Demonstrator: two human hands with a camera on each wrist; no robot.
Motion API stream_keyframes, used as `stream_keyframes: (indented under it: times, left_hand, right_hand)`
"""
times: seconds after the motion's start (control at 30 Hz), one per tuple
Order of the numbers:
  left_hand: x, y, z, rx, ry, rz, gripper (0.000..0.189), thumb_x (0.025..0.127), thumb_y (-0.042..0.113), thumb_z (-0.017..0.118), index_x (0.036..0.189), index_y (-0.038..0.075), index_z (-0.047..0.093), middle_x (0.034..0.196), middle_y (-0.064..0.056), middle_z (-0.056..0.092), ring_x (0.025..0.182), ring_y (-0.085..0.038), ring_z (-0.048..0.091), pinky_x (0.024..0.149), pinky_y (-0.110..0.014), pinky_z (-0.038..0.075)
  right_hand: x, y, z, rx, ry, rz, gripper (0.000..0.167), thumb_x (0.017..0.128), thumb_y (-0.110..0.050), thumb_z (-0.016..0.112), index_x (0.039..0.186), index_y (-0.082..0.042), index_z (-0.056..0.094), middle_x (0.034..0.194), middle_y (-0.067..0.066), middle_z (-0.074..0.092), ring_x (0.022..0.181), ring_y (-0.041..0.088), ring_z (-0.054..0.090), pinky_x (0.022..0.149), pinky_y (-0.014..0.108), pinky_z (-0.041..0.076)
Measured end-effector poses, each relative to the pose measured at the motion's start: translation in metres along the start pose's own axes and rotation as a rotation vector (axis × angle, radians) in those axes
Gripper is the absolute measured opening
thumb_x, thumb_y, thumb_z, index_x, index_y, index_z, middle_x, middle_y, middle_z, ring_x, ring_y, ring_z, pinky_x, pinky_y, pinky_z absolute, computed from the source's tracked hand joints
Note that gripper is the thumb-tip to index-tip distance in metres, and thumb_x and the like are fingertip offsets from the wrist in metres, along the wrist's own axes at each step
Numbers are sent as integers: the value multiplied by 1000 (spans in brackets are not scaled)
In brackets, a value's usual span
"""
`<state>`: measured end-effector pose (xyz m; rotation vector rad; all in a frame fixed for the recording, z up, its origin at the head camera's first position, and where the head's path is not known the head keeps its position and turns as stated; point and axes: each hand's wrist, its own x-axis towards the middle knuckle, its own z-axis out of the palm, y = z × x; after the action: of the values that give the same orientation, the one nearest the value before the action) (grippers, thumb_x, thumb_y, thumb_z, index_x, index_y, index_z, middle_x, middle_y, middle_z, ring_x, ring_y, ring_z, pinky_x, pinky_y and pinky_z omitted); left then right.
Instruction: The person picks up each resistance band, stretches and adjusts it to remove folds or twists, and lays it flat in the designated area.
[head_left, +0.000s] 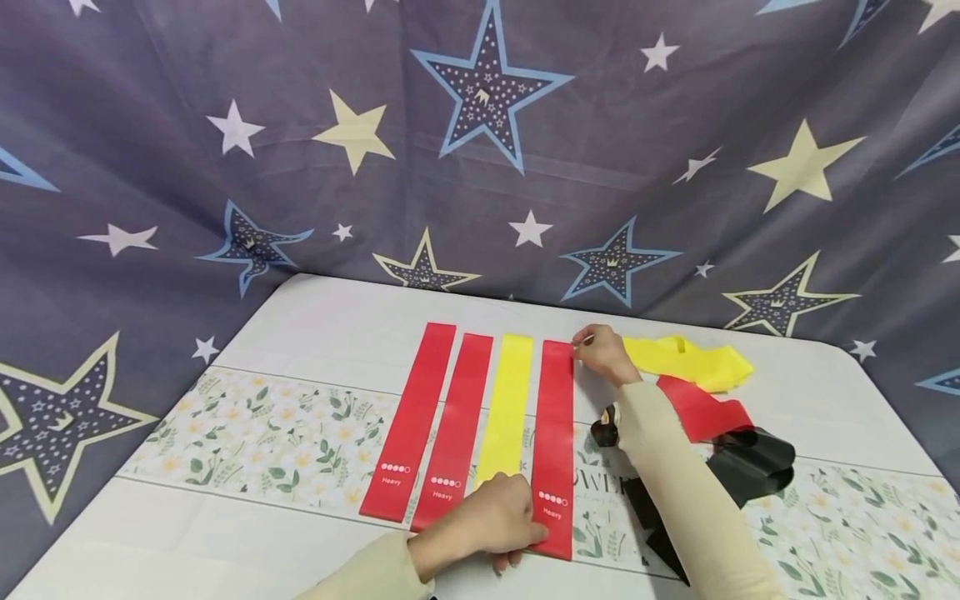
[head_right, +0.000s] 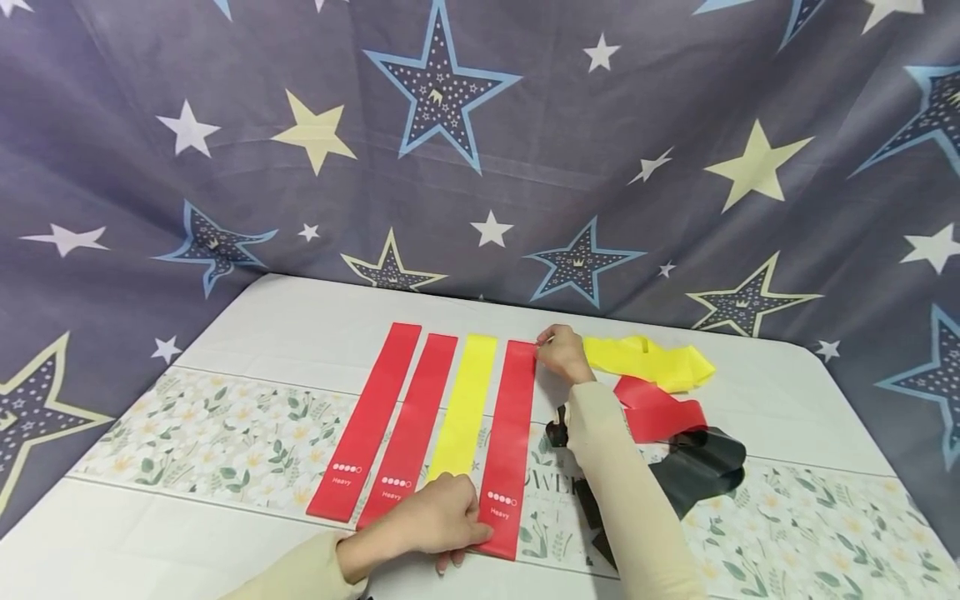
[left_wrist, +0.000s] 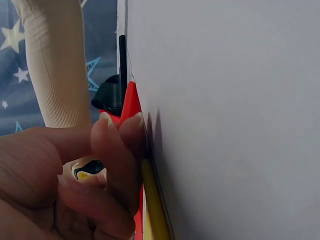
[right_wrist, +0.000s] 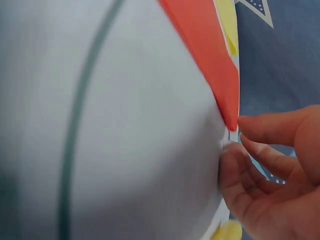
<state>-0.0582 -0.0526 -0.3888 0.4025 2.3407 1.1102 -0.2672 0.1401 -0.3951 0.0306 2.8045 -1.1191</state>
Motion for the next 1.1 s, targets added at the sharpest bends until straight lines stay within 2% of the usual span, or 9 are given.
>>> stream_keyframes:
  times: [0.1, 0.23, 0.33, 0.57, 0.7, 0.8, 0.83, 0.97, 1.1]
  left_hand:
    - [-1, 3, 1, 43, 19, -11, 43, 83, 14, 70, 46, 5, 52, 35, -1, 45, 26, -10, 42, 31, -15, 27]
    - [-1, 6, 2, 81, 55, -30, 35, 82, 19, 73, 54, 8, 55, 37, 1, 42, 28, -14, 43, 32, -17, 30]
    - [-1, 7, 2, 90, 85, -25, 25, 81, 19, 74, 65, 5, 61, 38, 0, 42, 30, -15, 44, 32, -18, 30]
    - [2, 10, 1, 147, 153, -5, 19, 81, 15, 73, 73, -1, 65, 41, -2, 44, 33, -13, 39, 35, -18, 30]
    - [4, 12, 0, 185, 177, 0, 22, 80, 15, 74, 85, -5, 67, 46, -3, 50, 37, -13, 45, 37, -19, 34]
    - [4, 12, -2, 212, 182, 0, 24, 80, 15, 74, 88, -5, 67, 50, 0, 53, 41, -13, 50, 38, -20, 38]
    - [5, 13, -2, 216, 183, 1, 23, 80, 16, 74, 89, -5, 67, 52, 2, 53, 43, -12, 51, 39, -19, 39]
    - [6, 14, -2, 202, 172, 17, 19, 81, 16, 73, 71, 2, 63, 50, 1, 52, 41, -11, 47, 38, -17, 34]
    - [8, 17, 0, 209, 181, 60, 38, 83, 14, 69, 51, 11, 48, 40, 3, 40, 35, -8, 34, 36, -15, 23]
  right_hand:
    - [-4, 4, -9, -36, -11, -8, 24, 83, -5, 58, 106, 2, 60, 96, 16, 58, 77, 21, 53, 67, 27, 44]
    - [-13, 9, -23, -104, -15, -52, 25, 82, -3, 57, 105, 5, 61, 98, 20, 61, 78, 24, 56, 68, 28, 46]
    - [-20, 11, -33, -124, -23, -64, 25, 82, -3, 57, 106, 6, 61, 99, 21, 61, 79, 26, 55, 69, 30, 47]
    - [-40, 19, -56, -142, -31, -105, 27, 85, -4, 57, 109, 8, 60, 102, 23, 61, 87, 30, 54, 76, 36, 50]
    - [-52, 25, -65, -167, -45, -145, 25, 84, -6, 60, 105, 9, 62, 98, 23, 63, 85, 29, 57, 78, 38, 50]
    - [-62, 29, -68, -196, -64, -153, 21, 85, -6, 61, 101, 8, 63, 95, 21, 64, 82, 27, 57, 74, 35, 50]
    - [-65, 30, -68, -200, -72, -149, 21, 85, -7, 61, 100, 7, 63, 94, 21, 64, 80, 26, 57, 72, 34, 50]
    - [-79, 31, -66, -226, -105, -125, 17, 85, -10, 63, 95, 5, 63, 89, 17, 64, 75, 22, 56, 68, 33, 49]
    - [-91, 30, -61, -275, -132, -79, 19, 85, -15, 66, 93, 2, 65, 85, 13, 65, 72, 20, 55, 66, 34, 48]
